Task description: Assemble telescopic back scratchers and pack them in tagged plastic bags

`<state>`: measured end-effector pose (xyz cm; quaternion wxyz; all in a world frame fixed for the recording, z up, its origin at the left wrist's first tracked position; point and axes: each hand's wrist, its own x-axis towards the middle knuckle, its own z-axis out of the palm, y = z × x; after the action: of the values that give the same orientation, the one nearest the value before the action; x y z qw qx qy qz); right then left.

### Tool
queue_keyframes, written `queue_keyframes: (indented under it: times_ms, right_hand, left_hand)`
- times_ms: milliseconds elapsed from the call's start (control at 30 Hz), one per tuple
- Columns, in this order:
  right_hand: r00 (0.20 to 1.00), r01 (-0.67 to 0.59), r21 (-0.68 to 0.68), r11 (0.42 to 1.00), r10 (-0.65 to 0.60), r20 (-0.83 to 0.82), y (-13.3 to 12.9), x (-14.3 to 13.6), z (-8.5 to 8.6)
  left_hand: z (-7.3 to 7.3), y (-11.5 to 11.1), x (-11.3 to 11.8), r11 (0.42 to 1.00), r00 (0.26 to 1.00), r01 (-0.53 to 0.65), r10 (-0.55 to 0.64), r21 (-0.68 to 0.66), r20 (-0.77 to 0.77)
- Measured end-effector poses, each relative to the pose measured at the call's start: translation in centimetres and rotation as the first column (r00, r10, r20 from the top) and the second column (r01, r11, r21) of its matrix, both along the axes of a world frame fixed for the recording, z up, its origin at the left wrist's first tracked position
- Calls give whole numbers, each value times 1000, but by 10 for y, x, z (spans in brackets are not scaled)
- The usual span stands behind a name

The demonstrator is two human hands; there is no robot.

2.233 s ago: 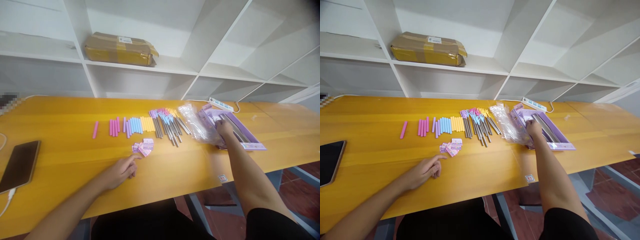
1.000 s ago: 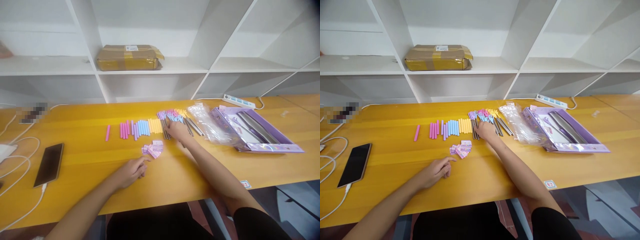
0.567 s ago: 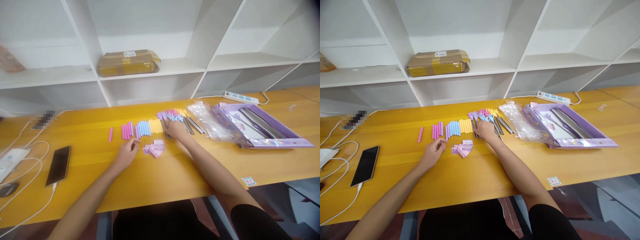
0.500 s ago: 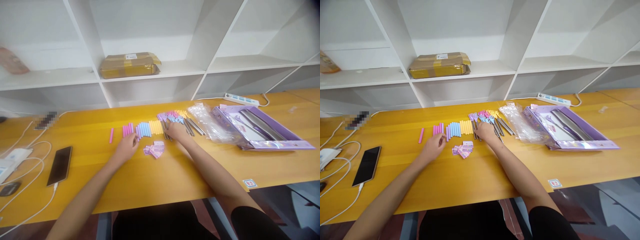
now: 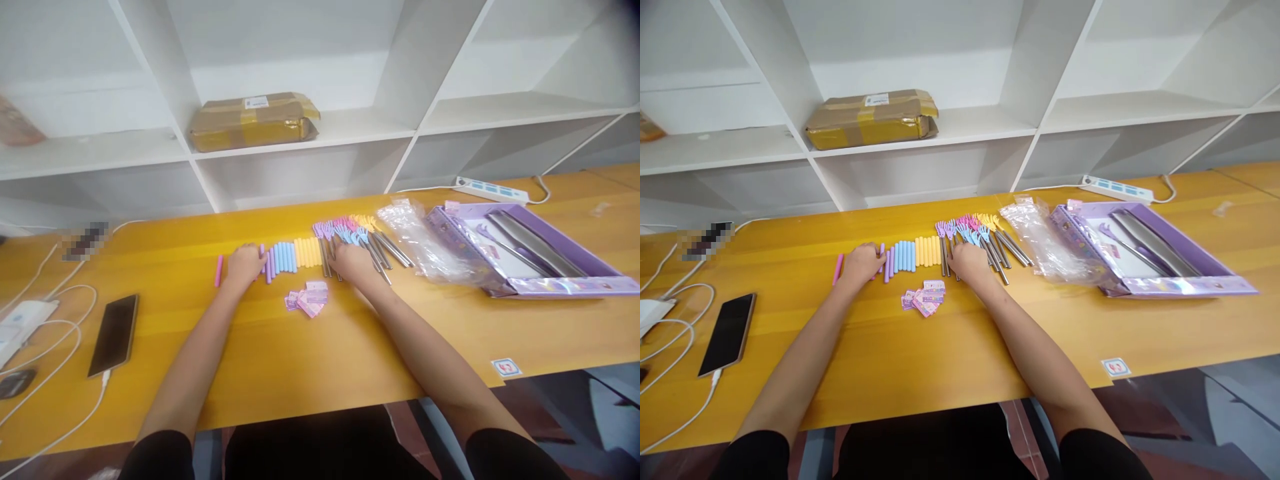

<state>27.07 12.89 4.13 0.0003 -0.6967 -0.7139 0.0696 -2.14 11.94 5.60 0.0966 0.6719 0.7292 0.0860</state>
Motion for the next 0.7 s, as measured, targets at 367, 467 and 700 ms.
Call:
queue_keyframes:
  times_ms: [367, 467, 700]
  right_hand:
    - [945, 125, -2, 992, -120, -303, -5, 18, 24]
    - [857, 112, 17, 994, -88, -507, -8, 25, 36]
    - [333, 5, 1, 1000, -1, -943, -38, -5, 19]
  left_hand:
    - [12, -4, 13, 999, 1000, -19, 19, 43, 9]
    - [25, -16, 13, 999, 993, 32, -35, 28, 113]
    - [15, -89, 11, 960, 897, 276, -272, 40, 350]
